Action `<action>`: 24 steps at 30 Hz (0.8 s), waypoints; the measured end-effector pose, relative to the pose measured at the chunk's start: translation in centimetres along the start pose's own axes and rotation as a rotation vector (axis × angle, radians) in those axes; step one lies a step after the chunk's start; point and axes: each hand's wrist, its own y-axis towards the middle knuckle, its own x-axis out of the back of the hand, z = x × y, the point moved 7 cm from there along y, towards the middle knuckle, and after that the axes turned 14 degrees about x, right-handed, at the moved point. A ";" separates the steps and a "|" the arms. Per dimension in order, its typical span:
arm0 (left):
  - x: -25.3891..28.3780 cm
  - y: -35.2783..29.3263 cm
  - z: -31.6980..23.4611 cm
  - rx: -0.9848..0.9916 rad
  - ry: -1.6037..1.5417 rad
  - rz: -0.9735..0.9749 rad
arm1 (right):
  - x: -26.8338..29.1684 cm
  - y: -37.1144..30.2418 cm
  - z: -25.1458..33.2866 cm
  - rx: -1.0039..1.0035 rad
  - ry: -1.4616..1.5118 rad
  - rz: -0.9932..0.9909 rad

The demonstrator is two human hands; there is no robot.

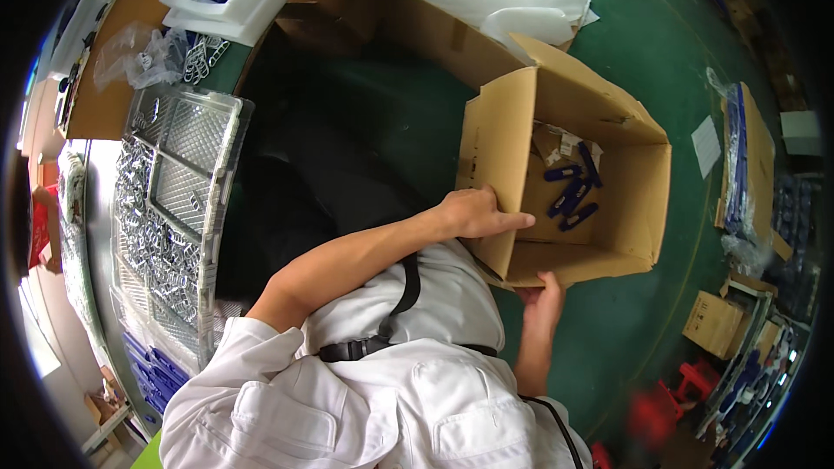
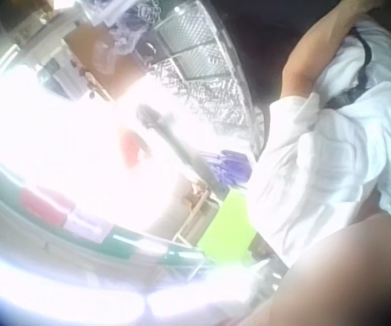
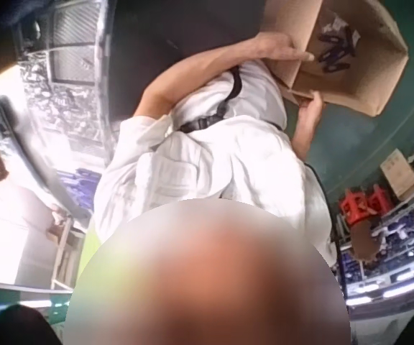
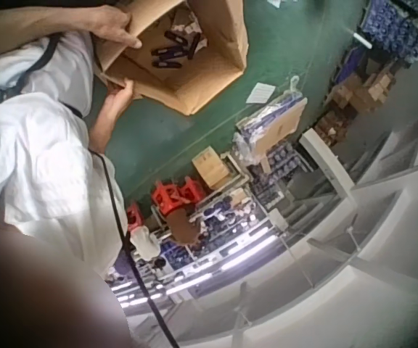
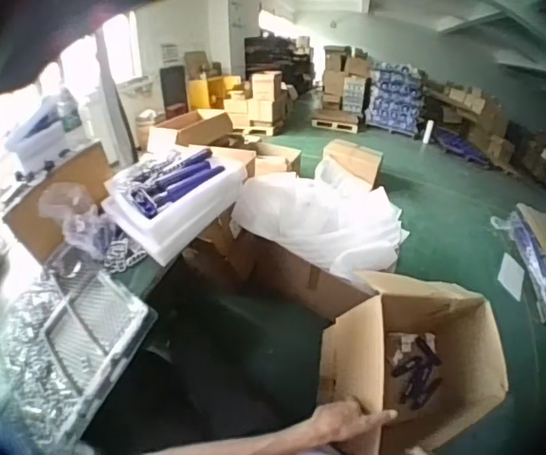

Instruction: Manually assemble metal components into a blue plastic electronic device housing.

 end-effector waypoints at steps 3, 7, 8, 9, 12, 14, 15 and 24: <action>1.0 -0.5 0.1 0.003 -0.077 -0.113 | 0.1 -0.2 0.9 0.034 -0.017 0.008; 1.7 1.1 0.3 0.020 -0.083 -0.144 | -0.6 -0.5 2.5 0.126 -0.064 0.018; 1.8 1.2 0.5 0.080 -0.214 -0.080 | -0.4 -0.8 2.9 0.188 -0.099 -0.034; 1.9 1.3 0.7 0.141 -0.341 -0.012 | -0.3 -1.0 3.3 0.250 -0.136 -0.089; 1.4 4.7 2.7 0.146 -0.602 0.102 | 0.5 0.4 3.5 0.324 -0.233 -0.128; 0.2 5.4 3.5 0.184 -0.675 0.180 | 0.0 2.1 4.9 0.424 -0.307 -0.005; -0.8 6.4 3.4 0.169 -0.664 0.198 | 0.0 2.6 5.6 0.423 -0.312 -0.040; -1.5 9.2 3.3 0.053 -0.941 0.004 | -4.5 3.7 -1.4 0.238 -0.356 0.088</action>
